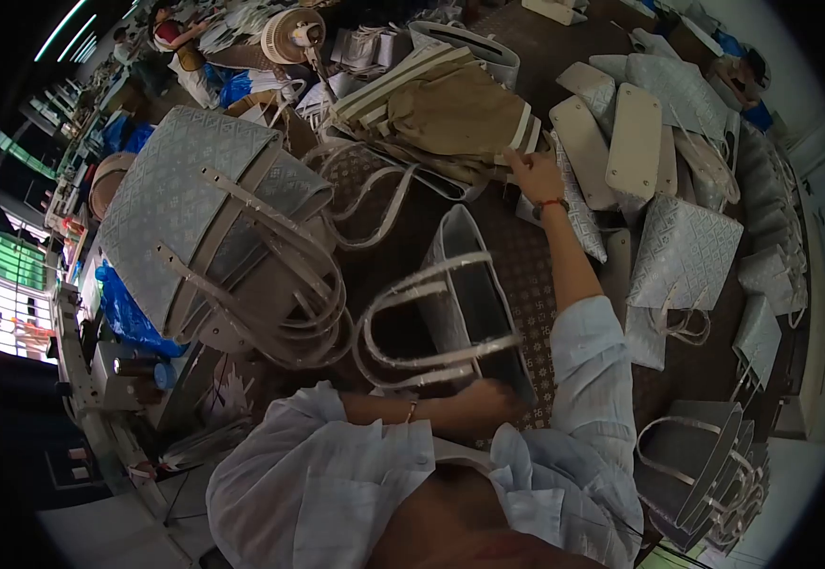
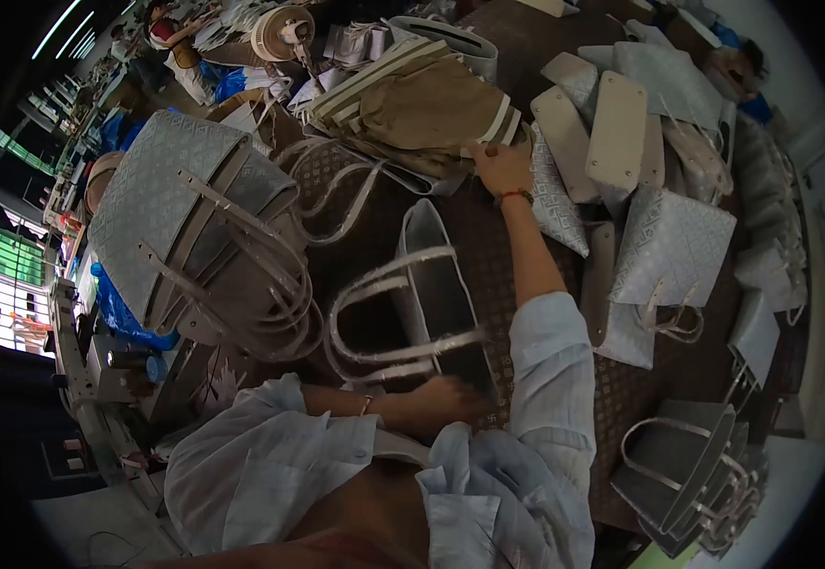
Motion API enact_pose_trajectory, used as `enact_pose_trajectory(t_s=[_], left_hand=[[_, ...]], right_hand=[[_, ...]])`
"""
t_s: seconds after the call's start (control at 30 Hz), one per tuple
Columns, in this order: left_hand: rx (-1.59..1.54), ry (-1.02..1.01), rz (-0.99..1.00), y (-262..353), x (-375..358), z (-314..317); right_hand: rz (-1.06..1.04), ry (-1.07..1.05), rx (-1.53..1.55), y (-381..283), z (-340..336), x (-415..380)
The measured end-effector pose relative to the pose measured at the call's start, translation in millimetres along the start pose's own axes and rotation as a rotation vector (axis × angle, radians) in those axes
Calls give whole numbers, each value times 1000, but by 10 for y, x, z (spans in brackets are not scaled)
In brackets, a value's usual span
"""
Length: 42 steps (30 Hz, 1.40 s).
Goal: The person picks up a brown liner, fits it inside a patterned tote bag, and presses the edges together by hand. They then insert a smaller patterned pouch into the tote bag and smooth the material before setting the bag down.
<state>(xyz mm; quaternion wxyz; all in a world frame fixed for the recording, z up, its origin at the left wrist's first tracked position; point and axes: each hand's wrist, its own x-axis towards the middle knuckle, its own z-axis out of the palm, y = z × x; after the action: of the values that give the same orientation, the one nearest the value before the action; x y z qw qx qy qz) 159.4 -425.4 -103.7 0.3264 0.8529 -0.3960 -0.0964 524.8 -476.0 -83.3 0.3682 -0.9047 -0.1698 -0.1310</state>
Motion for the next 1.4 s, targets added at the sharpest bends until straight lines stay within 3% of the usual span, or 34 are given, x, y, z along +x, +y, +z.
enact_pose_trajectory(t_s=[0.07,0.2,0.23,0.27,0.3,0.37,0.4,0.5,0.63,0.7,0.77,0.83,0.87,0.9,0.97,1.0,1.07,1.17,1.3,1.4], left_hand=[[68,44,91,-14,35,71],[333,183,251,-236,-13,-433],[335,186,247,-383,-67,-490],[349,56,200,-572,-123,-484],[359,-77,153,-663,-159,-472],[370,-155,116,-611,-159,-484],[383,-236,77,-574,-154,-475],[250,-119,169,-471,-182,-249],[96,-154,214,79,-297,-591],[-122,-471,158,169,-216,-1031],[-218,-190,67,100,-41,-1628],[30,481,18,-348,246,-1990],[189,710,-75,-727,432,-2102],[445,810,-132,-1079,554,-2194],[764,762,-218,-1788,736,-2308],[769,761,-197,-1862,776,-2457],[424,373,-254,-1963,821,-2757],[267,160,-125,-2150,875,-3007],[288,212,-117,-2507,1120,-3168],[341,235,-56,-2621,1325,-3294]], right_hand=[[252,-187,-111,-281,65,74],[233,-319,6,-116,342,330],[43,16,-102,-169,367,320],[-145,350,-207,-205,371,303],[-145,348,-207,-216,302,347],[-298,136,167,-274,-4,501],[-299,137,158,-359,-112,455],[-277,134,180,-668,-359,220],[-68,52,342,-682,-440,-57],[-14,9,389,-648,-454,-208],[123,-162,437,-646,-484,-391],[95,-191,482,-384,-278,-392],[62,-216,524,-245,-168,-392],[59,-204,527,-212,-98,-407],[-19,34,510,-275,4,-458],[-63,69,403,-390,-100,-509],[-99,137,434,-443,-137,-573],[-86,219,462,-332,-42,-598],[-54,231,431,-228,158,-622],[-150,381,284,-223,342,-595]])
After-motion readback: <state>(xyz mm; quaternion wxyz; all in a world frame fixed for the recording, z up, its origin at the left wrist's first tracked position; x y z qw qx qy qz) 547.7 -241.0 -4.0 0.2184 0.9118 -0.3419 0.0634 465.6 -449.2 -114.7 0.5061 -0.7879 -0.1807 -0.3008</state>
